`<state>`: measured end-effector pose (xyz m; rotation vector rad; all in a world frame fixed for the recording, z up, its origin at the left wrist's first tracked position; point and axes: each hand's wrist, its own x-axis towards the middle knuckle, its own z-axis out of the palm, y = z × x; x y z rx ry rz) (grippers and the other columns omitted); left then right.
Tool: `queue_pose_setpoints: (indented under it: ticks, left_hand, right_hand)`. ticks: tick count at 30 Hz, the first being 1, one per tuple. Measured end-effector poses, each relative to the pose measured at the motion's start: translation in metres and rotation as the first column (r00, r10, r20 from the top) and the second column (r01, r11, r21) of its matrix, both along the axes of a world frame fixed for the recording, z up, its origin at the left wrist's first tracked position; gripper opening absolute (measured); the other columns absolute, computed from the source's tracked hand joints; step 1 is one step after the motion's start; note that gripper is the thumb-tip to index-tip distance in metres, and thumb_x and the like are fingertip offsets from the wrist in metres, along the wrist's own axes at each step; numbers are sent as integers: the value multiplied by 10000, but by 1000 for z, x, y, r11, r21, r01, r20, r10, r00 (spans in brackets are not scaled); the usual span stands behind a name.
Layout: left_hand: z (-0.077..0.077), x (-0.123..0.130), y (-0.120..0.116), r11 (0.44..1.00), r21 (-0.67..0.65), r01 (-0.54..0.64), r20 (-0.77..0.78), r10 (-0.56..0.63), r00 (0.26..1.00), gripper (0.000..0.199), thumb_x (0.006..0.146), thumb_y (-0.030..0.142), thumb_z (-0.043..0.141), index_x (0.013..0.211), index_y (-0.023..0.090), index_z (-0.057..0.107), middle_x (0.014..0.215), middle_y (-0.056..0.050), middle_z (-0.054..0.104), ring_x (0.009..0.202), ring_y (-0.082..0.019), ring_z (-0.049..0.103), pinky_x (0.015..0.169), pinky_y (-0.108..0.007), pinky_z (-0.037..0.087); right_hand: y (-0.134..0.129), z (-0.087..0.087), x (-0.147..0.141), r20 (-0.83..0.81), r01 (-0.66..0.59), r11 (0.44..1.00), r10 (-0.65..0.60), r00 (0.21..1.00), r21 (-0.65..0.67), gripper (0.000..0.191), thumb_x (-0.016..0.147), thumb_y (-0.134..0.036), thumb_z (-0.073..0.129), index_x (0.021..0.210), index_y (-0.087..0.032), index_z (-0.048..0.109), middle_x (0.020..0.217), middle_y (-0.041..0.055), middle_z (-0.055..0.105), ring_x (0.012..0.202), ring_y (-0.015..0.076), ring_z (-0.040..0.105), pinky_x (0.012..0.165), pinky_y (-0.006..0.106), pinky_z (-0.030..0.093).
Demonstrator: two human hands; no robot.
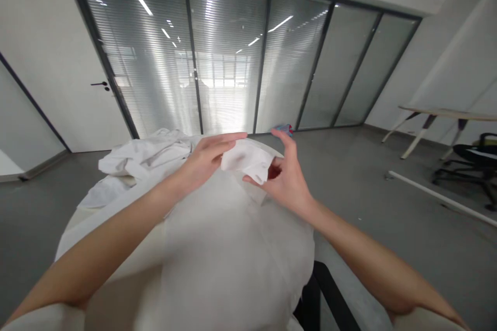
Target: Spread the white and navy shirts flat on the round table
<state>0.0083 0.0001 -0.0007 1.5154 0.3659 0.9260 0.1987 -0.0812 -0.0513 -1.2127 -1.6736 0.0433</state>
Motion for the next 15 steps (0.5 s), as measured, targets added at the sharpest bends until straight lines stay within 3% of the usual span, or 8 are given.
queue_pose_setpoints:
  ticks: [2, 4, 6, 7, 10, 11, 13, 15]
  left_hand:
    - [-4, 13, 1, 997, 68, 46, 6, -46, 999, 451, 882, 397, 651, 1262, 155, 673, 1146, -100, 723, 1170, -302, 628, 1008, -437, 477]
    - [-15, 20, 6, 977, 211, 28, -5, -28, 1000, 561, 942, 468, 566, 1431, 197, 525, 1238, -109, 687, 1190, -291, 621, 1020, -449, 467]
    - [-35, 18, 17, 901, 434, -7, -111, 62, 992, 654, 965, 520, 514, 1542, 265, 342, 1372, -113, 609, 1259, -292, 576, 1052, -463, 440]
    - [-50, 14, 25, 828, 561, 3, -207, 137, 969, 683, 963, 537, 510, 1561, 290, 293, 1436, -113, 558, 1309, -301, 532, 1085, -479, 407]
    - [-102, -11, 52, 561, 798, 220, -506, 427, 749, 677, 944, 608, 491, 1526, 279, 389, 1539, -121, 440, 1440, -360, 351, 1186, -550, 222]
    - [-120, -21, 61, 518, 802, 298, -565, 494, 661, 694, 945, 630, 465, 1528, 260, 393, 1553, -132, 416, 1458, -370, 313, 1195, -561, 185]
    - [-150, -41, 74, 518, 762, 388, -646, 561, 518, 717, 952, 662, 405, 1550, 269, 350, 1592, -126, 347, 1485, -375, 247, 1195, -571, 169]
    - [-169, -56, 81, 566, 708, 422, -706, 566, 427, 726, 953, 684, 364, 1563, 292, 311, 1618, -113, 289, 1498, -383, 198, 1189, -590, 157]
  right_hand:
    - [21, 8, 14, -36, -77, 996, 76, 996, -39, 317, 727, -394, 778, 965, -224, 657, 688, -9, 639, 697, 197, 649, 612, 282, 506]
    - [46, 17, 38, -119, -128, 987, 116, 986, -97, 215, 759, -390, 727, 777, -195, 640, 619, 6, 631, 607, 186, 644, 543, 269, 500]
    - [71, 24, 74, -282, -85, 987, 44, 959, -136, 263, 828, -405, 647, 692, -186, 596, 573, 22, 631, 495, 153, 609, 458, 240, 465]
    - [82, 28, 97, -389, 0, 994, -43, 920, -111, 273, 858, -404, 614, 704, -179, 594, 608, 42, 659, 494, 143, 615, 445, 226, 459]
    - [103, 33, 178, -589, 239, 965, -253, 767, -102, 169, 903, -305, 577, 904, -145, 632, 912, 133, 744, 637, 132, 679, 521, 215, 510]
    - [106, 32, 206, -605, 310, 939, -333, 723, -147, 181, 917, -278, 558, 987, -131, 636, 1008, 162, 738, 674, 125, 686, 568, 222, 528]
    - [105, 23, 255, -554, 430, 864, -499, 666, -262, 283, 940, -272, 536, 1147, -101, 625, 1154, 213, 697, 767, 116, 695, 674, 233, 537]
    - [96, 5, 292, -526, 486, 812, -581, 621, -323, 376, 944, -269, 533, 1252, -61, 594, 1219, 286, 648, 867, 156, 704, 728, 277, 535]
